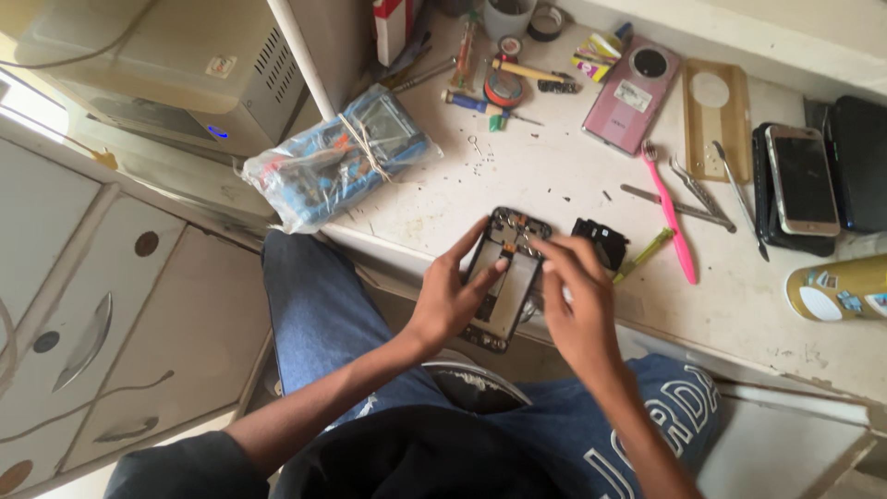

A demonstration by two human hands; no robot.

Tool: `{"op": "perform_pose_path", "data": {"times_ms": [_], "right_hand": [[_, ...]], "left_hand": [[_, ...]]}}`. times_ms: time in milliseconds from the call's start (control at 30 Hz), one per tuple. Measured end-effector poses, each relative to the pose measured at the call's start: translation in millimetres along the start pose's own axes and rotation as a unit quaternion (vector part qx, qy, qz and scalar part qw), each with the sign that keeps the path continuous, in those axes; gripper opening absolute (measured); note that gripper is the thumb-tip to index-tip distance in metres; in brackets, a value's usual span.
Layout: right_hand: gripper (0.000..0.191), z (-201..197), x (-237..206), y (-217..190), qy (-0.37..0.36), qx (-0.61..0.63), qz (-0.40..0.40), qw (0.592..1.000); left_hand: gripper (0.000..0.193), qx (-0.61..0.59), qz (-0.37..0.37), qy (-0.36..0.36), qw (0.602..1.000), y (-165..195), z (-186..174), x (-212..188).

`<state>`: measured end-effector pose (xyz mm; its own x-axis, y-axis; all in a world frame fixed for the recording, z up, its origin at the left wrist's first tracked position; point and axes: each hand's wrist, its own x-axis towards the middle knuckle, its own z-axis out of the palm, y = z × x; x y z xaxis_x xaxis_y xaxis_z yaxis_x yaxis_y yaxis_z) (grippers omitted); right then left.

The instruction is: The person sits at a cluttered repair bench holding an opened smartphone and works on its internals. They use tweezers to lift and reposition small components, pry at the board, peel a strip from inside the chassis, and handle a removed black part while rechecking the phone body.

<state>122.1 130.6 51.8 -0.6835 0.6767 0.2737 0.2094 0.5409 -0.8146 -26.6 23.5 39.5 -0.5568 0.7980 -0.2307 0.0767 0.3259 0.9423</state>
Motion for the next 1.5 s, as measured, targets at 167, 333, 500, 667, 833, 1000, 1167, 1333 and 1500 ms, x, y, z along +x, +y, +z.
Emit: {"op": "perform_pose_path", "data": {"times_ms": [167,333,500,667,833,1000,1167,1333,1500], "right_hand": [[0.014,11,-33,20,0.087,0.293,0.261,0.916],[0.012,3,-36,18,0.051,0.495,0.291,0.817],[0.021,-1,-28,-20,0.04,0.505,0.297,0.809],[0.025,-5,-28,-42,0.005,0.488,0.302,0.819],[0.027,-12,-31,-49,-0.015,0.448,0.288,0.846],[0.027,-13,-32,-55,-0.002,0.432,0.266,0.862],[0.027,-11,-33,-57,0.004,0.422,0.255,0.87],[0.029,-9,-33,-55,0.01,0.411,0.238,0.88],[0.028,-8,-34,-53,0.008,0.406,0.23,0.884]], "left_hand": [[0.067,-0.089,0.091,-0.004,0.992,2,0,-16],[0.071,-0.107,0.142,-0.035,0.983,15,0,-37],[0.074,-0.063,0.091,-0.039,0.993,37,-10,-52],[0.058,-0.029,0.006,-0.048,0.998,52,-22,-50],[0.047,-0.085,0.087,-0.077,0.99,53,-23,-51],[0.046,-0.095,0.101,-0.096,0.986,50,-24,-54],[0.046,-0.094,0.107,-0.103,0.984,48,-24,-54],[0.047,-0.096,0.11,-0.105,0.984,47,-24,-54],[0.045,-0.084,0.107,-0.107,0.985,47,-24,-53]]}}
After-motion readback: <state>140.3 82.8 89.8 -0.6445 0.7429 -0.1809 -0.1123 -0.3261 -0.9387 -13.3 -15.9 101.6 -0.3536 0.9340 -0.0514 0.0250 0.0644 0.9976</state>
